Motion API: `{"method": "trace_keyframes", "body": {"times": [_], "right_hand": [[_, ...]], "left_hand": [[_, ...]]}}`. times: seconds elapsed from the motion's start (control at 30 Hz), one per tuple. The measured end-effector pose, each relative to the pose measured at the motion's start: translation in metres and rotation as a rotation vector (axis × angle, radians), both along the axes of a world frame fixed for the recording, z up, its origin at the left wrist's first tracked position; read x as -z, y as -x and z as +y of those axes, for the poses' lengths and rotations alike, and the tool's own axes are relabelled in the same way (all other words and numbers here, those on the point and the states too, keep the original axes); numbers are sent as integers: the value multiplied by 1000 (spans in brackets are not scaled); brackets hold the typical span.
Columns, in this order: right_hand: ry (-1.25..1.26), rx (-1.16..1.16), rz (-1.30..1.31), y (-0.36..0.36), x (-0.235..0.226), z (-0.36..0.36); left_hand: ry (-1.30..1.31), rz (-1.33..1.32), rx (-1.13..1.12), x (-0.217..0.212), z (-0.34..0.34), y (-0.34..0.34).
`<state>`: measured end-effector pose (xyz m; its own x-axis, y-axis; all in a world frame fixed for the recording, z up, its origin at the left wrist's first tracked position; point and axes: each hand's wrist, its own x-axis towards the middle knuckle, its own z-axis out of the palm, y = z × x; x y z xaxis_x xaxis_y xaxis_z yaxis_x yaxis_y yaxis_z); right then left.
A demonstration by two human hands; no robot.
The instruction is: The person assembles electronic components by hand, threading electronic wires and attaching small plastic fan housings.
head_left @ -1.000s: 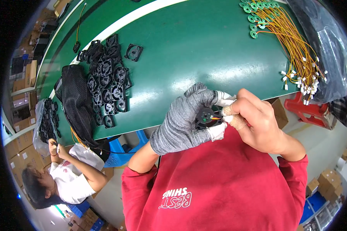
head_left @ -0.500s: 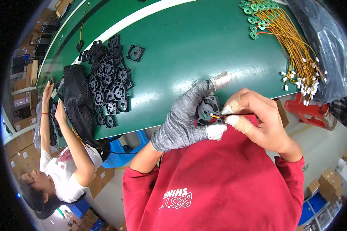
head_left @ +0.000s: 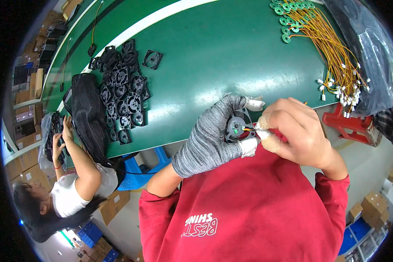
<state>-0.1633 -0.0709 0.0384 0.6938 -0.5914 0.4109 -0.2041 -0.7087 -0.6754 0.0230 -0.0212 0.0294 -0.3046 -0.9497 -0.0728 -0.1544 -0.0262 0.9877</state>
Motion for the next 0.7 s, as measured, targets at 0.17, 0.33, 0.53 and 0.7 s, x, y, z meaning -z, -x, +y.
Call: {"method": "trace_keyframes", "body": {"times": [0.17, 0.33, 0.53, 0.7], "right_hand": [[70, 16, 7, 0, -1, 1], [-35, -32, 26, -1, -6, 0], [-64, -51, 50, 1, -5, 7], [261, 14, 192, 3, -6, 14]], "left_hand": [[67, -14, -21, -2, 2, 0], [145, -3, -73, 4, 8, 2], [258, -194, -68, 2, 9, 1], [221, -200, -86, -2, 5, 4]]}}
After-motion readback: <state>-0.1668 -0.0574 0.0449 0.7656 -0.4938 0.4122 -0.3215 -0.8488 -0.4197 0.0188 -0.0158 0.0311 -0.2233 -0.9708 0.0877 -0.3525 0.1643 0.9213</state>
